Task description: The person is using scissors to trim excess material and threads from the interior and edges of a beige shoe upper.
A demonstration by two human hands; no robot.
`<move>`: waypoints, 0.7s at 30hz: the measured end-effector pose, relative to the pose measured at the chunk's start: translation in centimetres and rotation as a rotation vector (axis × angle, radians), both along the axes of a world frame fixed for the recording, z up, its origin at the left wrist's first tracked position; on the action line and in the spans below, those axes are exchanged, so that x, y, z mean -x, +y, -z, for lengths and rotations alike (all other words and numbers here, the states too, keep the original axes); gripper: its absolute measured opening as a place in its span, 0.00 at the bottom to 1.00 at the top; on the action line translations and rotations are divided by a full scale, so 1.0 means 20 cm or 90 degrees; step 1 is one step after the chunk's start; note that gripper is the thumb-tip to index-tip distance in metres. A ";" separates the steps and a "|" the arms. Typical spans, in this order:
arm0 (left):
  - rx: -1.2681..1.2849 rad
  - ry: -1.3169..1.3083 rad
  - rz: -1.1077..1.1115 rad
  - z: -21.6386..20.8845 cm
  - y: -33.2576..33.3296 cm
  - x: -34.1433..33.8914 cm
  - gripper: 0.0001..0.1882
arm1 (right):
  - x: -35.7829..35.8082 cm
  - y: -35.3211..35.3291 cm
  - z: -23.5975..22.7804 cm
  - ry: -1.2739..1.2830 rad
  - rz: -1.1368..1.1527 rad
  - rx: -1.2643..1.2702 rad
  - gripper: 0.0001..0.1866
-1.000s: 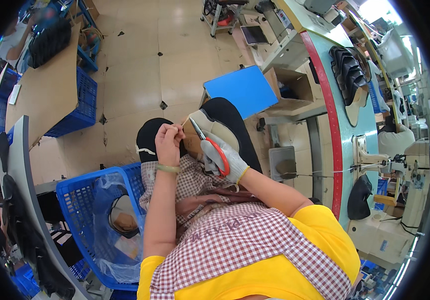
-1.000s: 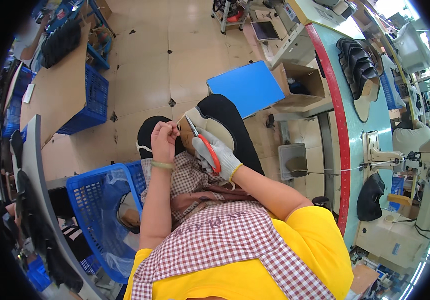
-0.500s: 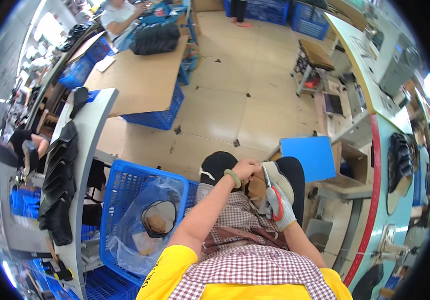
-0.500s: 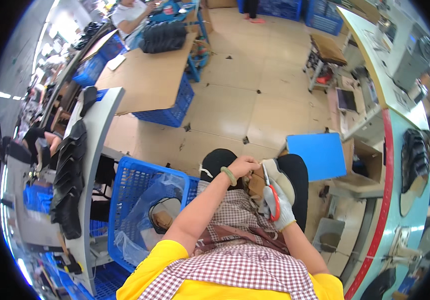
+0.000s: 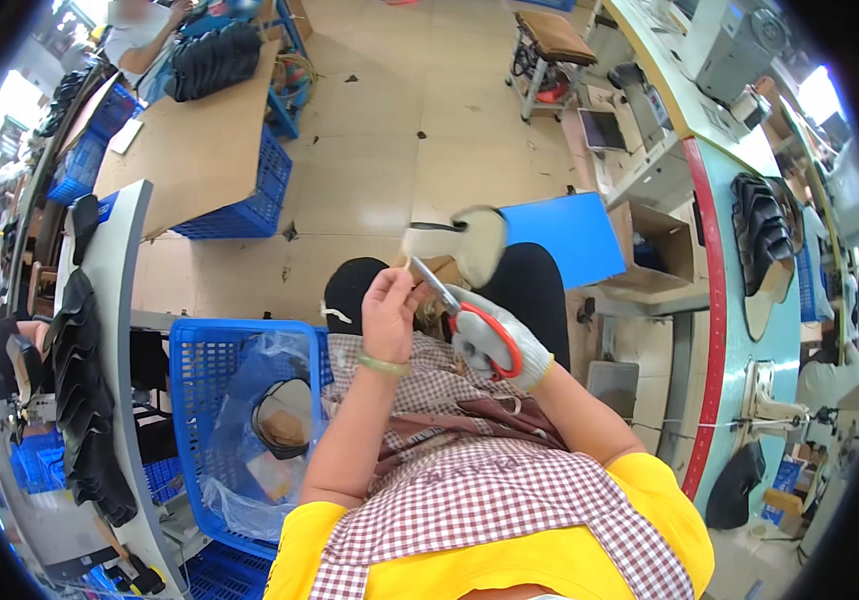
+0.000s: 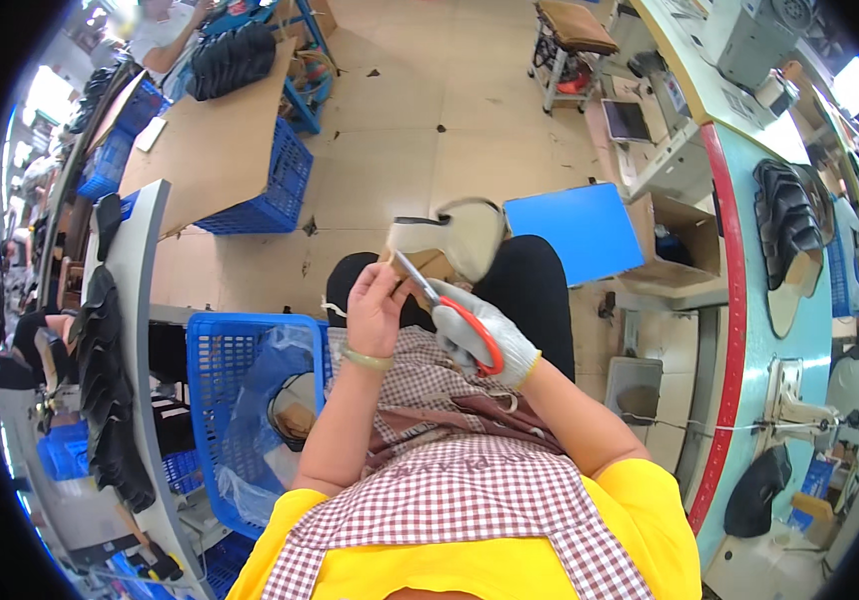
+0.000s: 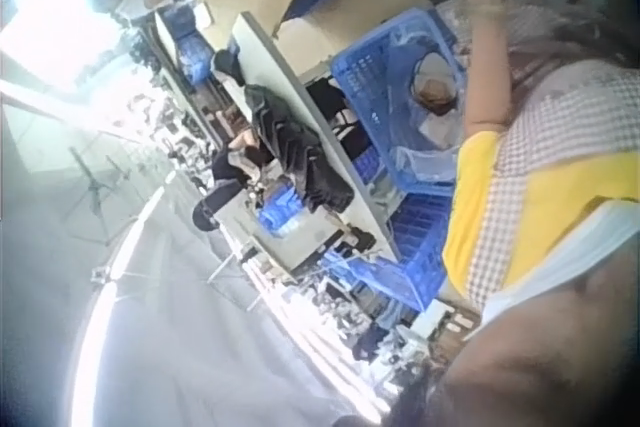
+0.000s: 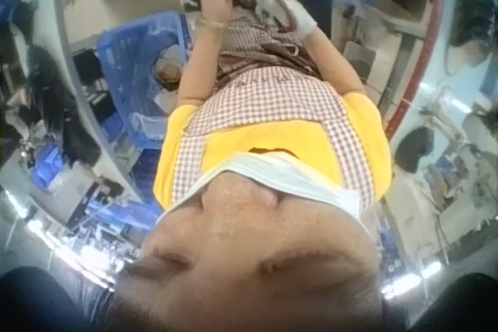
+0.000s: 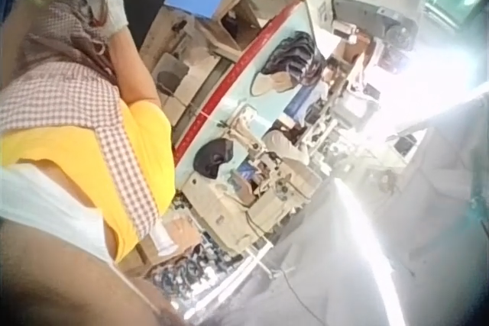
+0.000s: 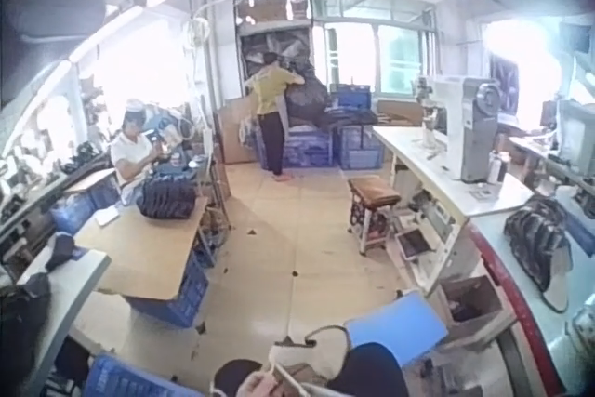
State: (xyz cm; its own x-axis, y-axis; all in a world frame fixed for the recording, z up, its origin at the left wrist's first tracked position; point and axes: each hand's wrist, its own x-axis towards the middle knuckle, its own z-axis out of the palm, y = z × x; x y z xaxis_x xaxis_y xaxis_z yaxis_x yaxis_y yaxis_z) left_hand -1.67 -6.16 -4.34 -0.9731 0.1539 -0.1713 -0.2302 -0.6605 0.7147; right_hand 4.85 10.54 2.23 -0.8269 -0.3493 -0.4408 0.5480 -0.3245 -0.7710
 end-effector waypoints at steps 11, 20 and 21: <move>-0.052 -0.085 -0.039 0.05 0.09 -0.24 0.04 | -0.15 0.07 0.11 -0.028 -0.022 0.038 0.32; -0.086 -0.126 0.005 -0.01 0.14 -0.39 0.03 | -0.26 0.10 0.05 -0.077 0.028 0.097 0.33; -0.097 -0.126 0.024 -0.01 0.15 -0.40 0.02 | -0.27 0.10 0.04 -0.077 0.034 0.095 0.33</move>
State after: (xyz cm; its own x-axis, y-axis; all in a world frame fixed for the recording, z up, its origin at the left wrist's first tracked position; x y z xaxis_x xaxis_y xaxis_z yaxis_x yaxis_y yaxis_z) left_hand 6.27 -3.23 -4.17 -0.9160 0.2278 -0.3303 -0.3822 -0.7458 0.5456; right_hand 10.30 12.55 1.37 -0.7904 -0.3747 -0.4845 0.6123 -0.4619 -0.6416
